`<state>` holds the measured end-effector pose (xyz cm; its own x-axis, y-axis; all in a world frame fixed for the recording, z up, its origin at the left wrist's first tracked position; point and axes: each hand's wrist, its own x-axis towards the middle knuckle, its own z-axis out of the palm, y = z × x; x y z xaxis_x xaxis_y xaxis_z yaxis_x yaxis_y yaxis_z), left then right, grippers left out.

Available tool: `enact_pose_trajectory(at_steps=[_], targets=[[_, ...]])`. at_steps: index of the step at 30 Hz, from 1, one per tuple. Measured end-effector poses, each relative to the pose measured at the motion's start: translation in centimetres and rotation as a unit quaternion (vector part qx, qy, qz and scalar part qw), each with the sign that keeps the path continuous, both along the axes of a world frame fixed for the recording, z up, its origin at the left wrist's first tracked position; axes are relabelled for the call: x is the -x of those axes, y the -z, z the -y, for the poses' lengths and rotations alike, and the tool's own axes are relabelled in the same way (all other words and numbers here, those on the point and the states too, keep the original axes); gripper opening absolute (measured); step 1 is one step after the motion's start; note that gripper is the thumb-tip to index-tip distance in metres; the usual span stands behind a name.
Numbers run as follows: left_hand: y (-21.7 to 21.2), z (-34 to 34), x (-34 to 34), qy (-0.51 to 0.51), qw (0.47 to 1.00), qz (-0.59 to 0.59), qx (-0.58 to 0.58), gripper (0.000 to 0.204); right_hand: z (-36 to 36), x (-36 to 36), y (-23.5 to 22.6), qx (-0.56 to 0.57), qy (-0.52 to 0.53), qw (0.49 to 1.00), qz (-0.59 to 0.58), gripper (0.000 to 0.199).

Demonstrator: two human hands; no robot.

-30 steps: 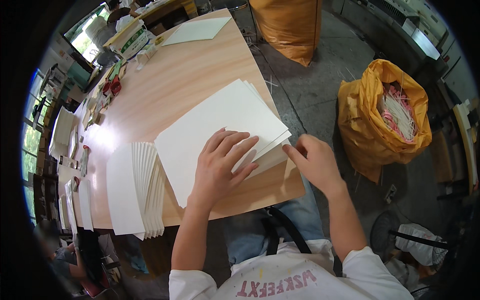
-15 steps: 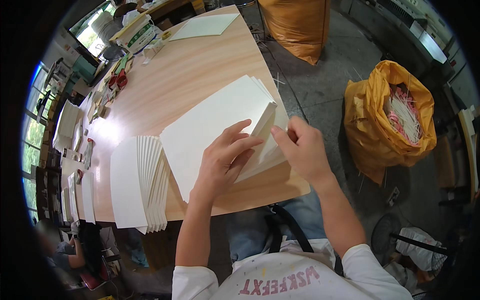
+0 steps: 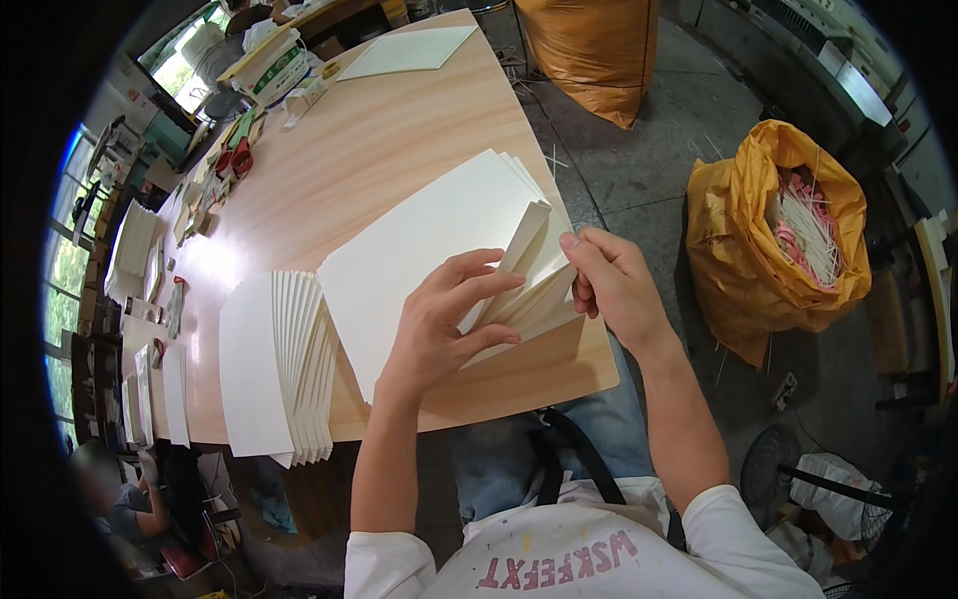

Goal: The person repeatedly folds white paper sheets in half by hand and stacks them on a table. The person handles the sheets one at a time, aligning edges before folding, and places each folded sheet onto a growing pile.

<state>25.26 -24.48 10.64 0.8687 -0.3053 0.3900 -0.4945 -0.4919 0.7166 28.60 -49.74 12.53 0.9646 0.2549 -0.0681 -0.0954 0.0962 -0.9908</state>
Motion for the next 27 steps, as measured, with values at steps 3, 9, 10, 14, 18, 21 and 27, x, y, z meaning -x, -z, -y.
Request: enact_pose_trajectory(at_steps=[3,9,10,14,18,21,27], targets=[[0.0,-0.2,0.0,0.006,1.0,0.0,0.008,0.059,-0.3,0.2,-0.5,0.008,0.0,1.0,0.017,0.047],[-0.6,1.3,0.4,-0.056,0.998,0.006,0.039,0.049,-1.2,0.3,1.3,0.174,0.073,0.966,0.175,0.048],[-0.5,1.4,0.5,-0.065,0.997,0.009,0.039,0.048,-1.7,0.3,1.4,0.231,0.092,0.944,0.216,0.048],[-0.6,0.5,0.4,-0.048,0.999,0.01,-0.013,0.044,-0.8,-0.4,-0.3,0.001,0.014,1.0,0.021,0.042],[-0.8,0.6,0.5,-0.023,0.999,0.015,-0.02,0.047,-0.4,-0.6,-0.1,-0.047,-0.001,0.998,-0.028,0.043],[-0.8,0.5,0.4,-0.022,1.0,0.004,-0.015,0.055,-0.2,-0.5,0.1,-0.043,0.001,0.999,-0.018,0.043],[-0.8,0.2,0.3,-0.013,1.0,-0.016,0.018,0.057,-0.1,-0.1,-0.1,-0.003,0.02,1.0,0.004,0.045]])
